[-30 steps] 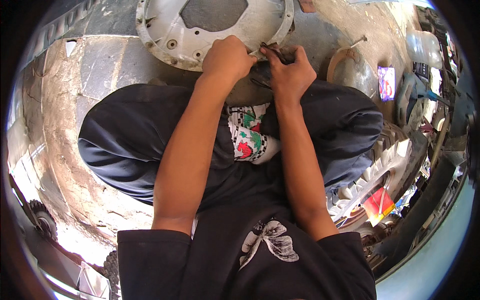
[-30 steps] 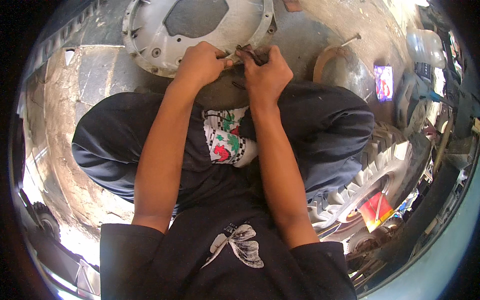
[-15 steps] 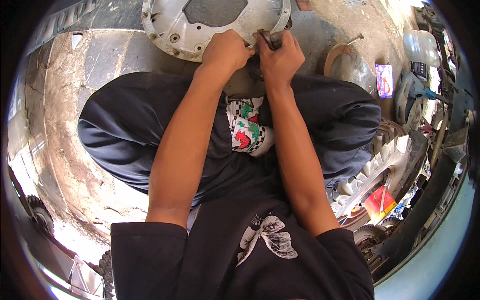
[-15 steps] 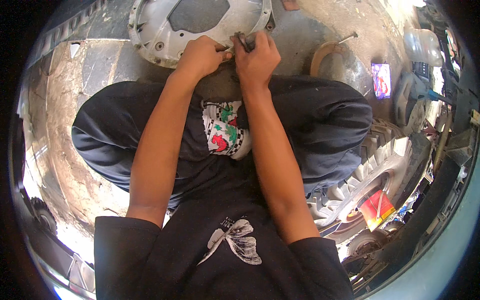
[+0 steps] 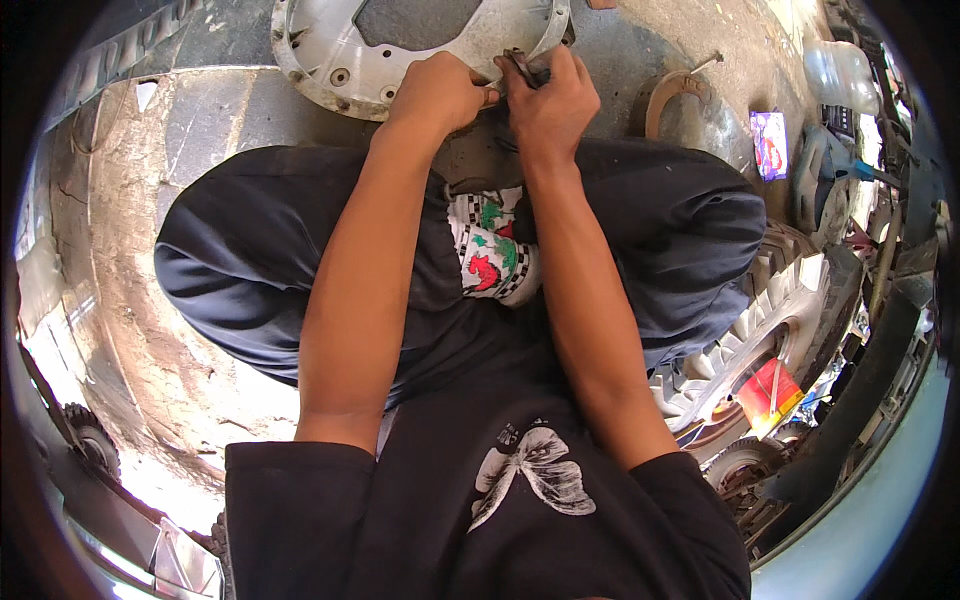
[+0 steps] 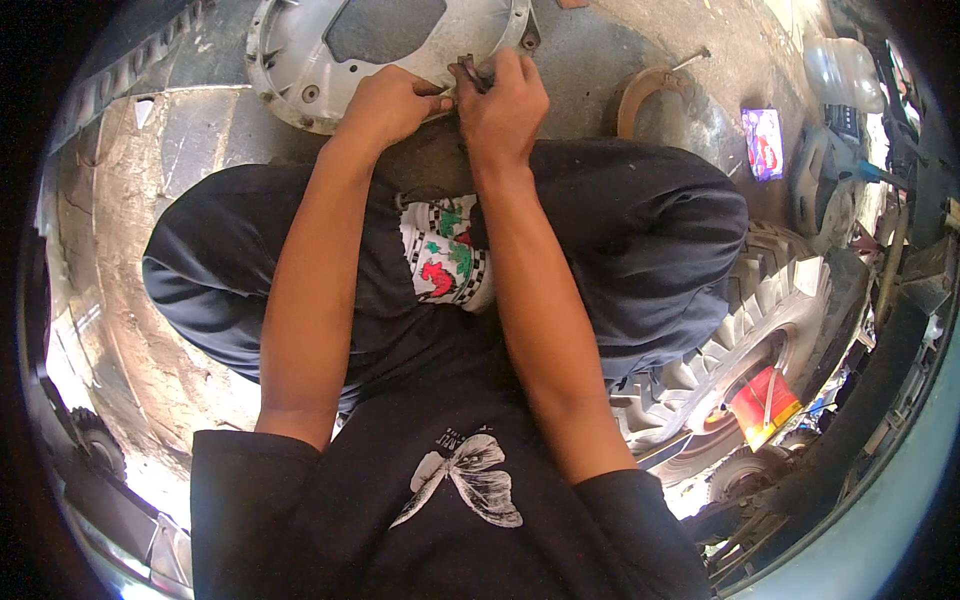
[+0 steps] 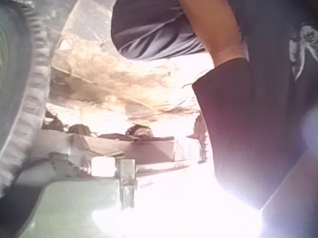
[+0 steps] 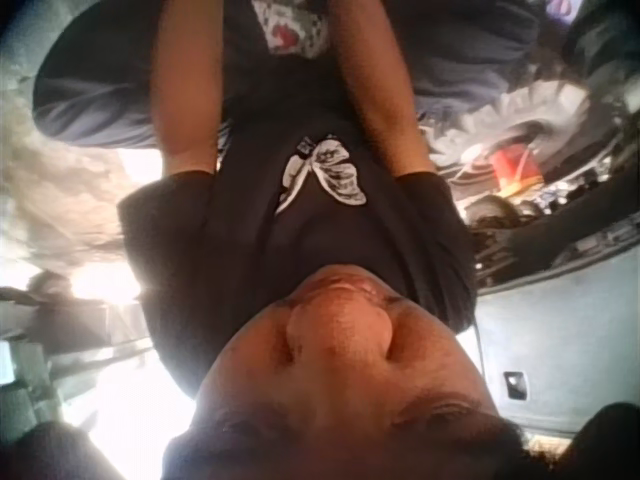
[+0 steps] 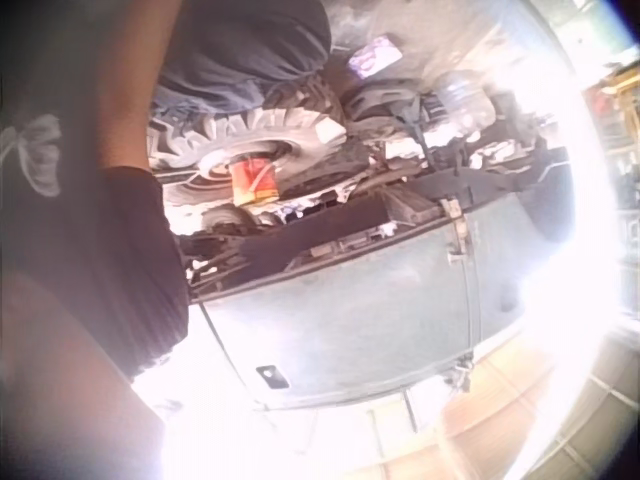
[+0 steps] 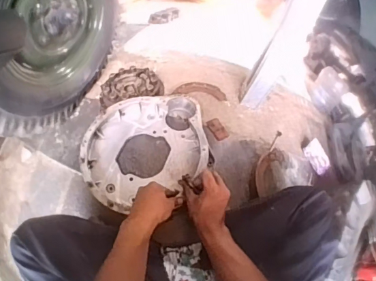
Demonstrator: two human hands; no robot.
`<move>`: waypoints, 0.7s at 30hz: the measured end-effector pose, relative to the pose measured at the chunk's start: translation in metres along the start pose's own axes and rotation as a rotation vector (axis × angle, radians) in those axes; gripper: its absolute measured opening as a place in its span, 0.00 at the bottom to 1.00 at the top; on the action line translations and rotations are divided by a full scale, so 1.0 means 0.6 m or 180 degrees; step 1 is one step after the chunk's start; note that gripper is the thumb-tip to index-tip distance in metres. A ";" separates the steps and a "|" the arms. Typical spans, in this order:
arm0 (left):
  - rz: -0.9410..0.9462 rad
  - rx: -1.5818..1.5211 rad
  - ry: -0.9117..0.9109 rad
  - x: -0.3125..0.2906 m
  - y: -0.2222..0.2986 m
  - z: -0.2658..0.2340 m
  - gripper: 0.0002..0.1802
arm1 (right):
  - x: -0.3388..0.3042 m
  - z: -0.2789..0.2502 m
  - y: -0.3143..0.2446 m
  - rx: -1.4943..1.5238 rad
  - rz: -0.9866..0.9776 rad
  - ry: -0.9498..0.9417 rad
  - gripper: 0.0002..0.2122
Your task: The person scrapes the surface of a large circular metal part using a small abrasive tool. They work methodically around the edges and inner sections, removing residue or rust from the metal surface.
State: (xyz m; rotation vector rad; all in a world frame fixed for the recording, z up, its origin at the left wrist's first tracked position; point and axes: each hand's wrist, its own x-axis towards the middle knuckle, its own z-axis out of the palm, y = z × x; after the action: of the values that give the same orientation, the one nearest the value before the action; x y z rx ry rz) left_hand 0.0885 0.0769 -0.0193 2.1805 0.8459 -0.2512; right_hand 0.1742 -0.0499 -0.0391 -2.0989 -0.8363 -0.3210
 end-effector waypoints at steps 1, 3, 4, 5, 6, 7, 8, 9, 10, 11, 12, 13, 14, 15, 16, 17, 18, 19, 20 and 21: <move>0.0016 -0.0012 0.0004 0.001 -0.001 -0.004 0.20 | -0.001 -0.008 0.002 0.0033 0.0048 -0.0001 0.19; -0.0004 -0.0044 0.0010 0.003 -0.007 -0.005 0.21 | -0.007 -0.023 0.003 0.0060 0.0183 -0.0080 0.19; -0.0034 -0.0071 0.0004 0.002 -0.007 0.000 0.21 | -0.011 -0.035 0.003 0.0042 0.0270 -0.0159 0.18; -0.0064 -0.0099 -0.0001 0.004 -0.008 0.003 0.21 | -0.010 -0.039 0.002 0.0024 0.0358 -0.0240 0.18; -0.0063 -0.0082 0.0024 0.009 -0.010 0.004 0.21 | -0.001 -0.027 0.002 0.0063 0.0187 -0.0157 0.18; -0.0070 -0.0054 0.0017 0.007 -0.007 0.004 0.22 | 0.004 -0.010 0.001 0.0095 0.0050 -0.0082 0.19; -0.0075 -0.0024 0.0009 0.004 -0.004 0.003 0.22 | 0.006 -0.002 0.000 0.0125 -0.0087 -0.0005 0.19; 0.0017 0.0028 0.0015 0.004 -0.001 0.002 0.23 | 0.005 -0.005 0.003 0.0112 0.0023 -0.0048 0.18; 0.0096 0.0087 0.0025 0.005 -0.004 -0.001 0.24 | 0.010 -0.012 -0.002 0.0115 0.0134 -0.0097 0.18; 0.0177 0.0146 0.0035 0.004 -0.006 -0.004 0.24 | 0.011 -0.018 -0.004 0.0117 0.0245 -0.0146 0.18; 0.0174 0.0113 0.0000 -0.002 -0.015 -0.003 0.24 | -0.001 -0.027 -0.004 -0.0033 0.0325 -0.0160 0.19; 0.0207 0.0059 0.0006 -0.001 -0.019 -0.005 0.24 | -0.006 -0.042 -0.001 -0.0196 0.0357 -0.0146 0.21; 0.0230 -0.0014 -0.0006 -0.003 -0.019 -0.005 0.24 | -0.013 -0.053 0.011 -0.0375 0.0394 -0.0154 0.22; 0.0107 -0.0134 -0.0009 0.003 -0.017 -0.007 0.23 | -0.013 -0.061 0.035 -0.0675 0.0295 -0.0114 0.21; -0.0033 -0.0256 -0.0032 0.006 -0.014 -0.009 0.23 | -0.009 -0.067 0.030 -0.0624 0.0550 -0.0171 0.21; -0.0175 -0.0378 -0.0054 0.008 -0.012 -0.010 0.22 | -0.004 -0.074 0.026 -0.0572 0.0805 -0.0228 0.20; -0.0104 -0.0388 0.0043 0.010 -0.008 -0.010 0.22 | 0.002 -0.082 0.020 -0.0520 0.1061 -0.0285 0.20; -0.0038 -0.0385 0.0133 0.008 0.000 -0.009 0.22 | 0.010 -0.093 0.010 -0.0420 0.0991 -0.0305 0.20; 0.0024 -0.0370 0.0227 0.007 0.004 -0.009 0.22 | 0.020 -0.103 -0.003 -0.0309 0.0926 -0.0321 0.20; -0.0007 -0.0399 0.0243 0.004 0.007 -0.008 0.22 | 0.034 -0.112 -0.014 -0.0197 0.0862 -0.0334 0.20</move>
State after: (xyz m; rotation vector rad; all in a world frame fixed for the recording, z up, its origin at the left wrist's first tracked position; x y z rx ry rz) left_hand 0.0923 0.0796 -0.0143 2.0830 0.8827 -0.1135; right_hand 0.1882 -0.0892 0.0178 -2.2698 -0.5970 -0.0936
